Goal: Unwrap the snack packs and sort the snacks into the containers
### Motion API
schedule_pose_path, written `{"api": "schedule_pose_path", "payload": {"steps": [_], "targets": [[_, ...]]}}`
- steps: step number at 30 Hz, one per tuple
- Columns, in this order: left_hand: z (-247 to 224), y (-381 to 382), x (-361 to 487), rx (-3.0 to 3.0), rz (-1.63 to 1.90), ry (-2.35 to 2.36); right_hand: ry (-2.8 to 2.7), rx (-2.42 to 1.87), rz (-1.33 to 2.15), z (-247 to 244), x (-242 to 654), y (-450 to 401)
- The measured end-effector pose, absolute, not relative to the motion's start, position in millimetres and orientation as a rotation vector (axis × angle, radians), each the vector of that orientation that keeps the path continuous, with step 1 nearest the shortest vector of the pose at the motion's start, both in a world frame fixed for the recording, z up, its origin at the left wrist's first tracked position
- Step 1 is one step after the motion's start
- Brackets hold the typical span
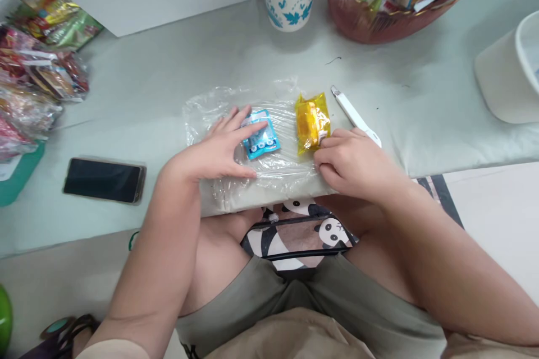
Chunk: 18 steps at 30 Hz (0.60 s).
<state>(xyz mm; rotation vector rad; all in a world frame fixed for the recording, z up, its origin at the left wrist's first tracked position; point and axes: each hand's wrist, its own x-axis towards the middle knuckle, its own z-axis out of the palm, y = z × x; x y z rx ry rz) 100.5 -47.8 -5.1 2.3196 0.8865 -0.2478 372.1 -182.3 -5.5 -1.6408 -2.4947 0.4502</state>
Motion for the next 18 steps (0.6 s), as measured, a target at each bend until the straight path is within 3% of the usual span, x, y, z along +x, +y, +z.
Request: {"api": "schedule_pose_path", "payload": {"steps": [5,11,18], "targets": [[-0.1,-45.4,84.4,2.343,-0.202,1.055,-2.481,-1.675,0.46,-5.3,372.9,-180.6],[10.0,-86.0,77.4,2.457,0.414,0.943,-2.517,-1.649,0.488,-8.1,378.1,-177.7],[0.6,-111.8,45.6,2.518,0.146,0.764,-2.527,-1.681,0.377,-10.8,378.8,-180.9]]}}
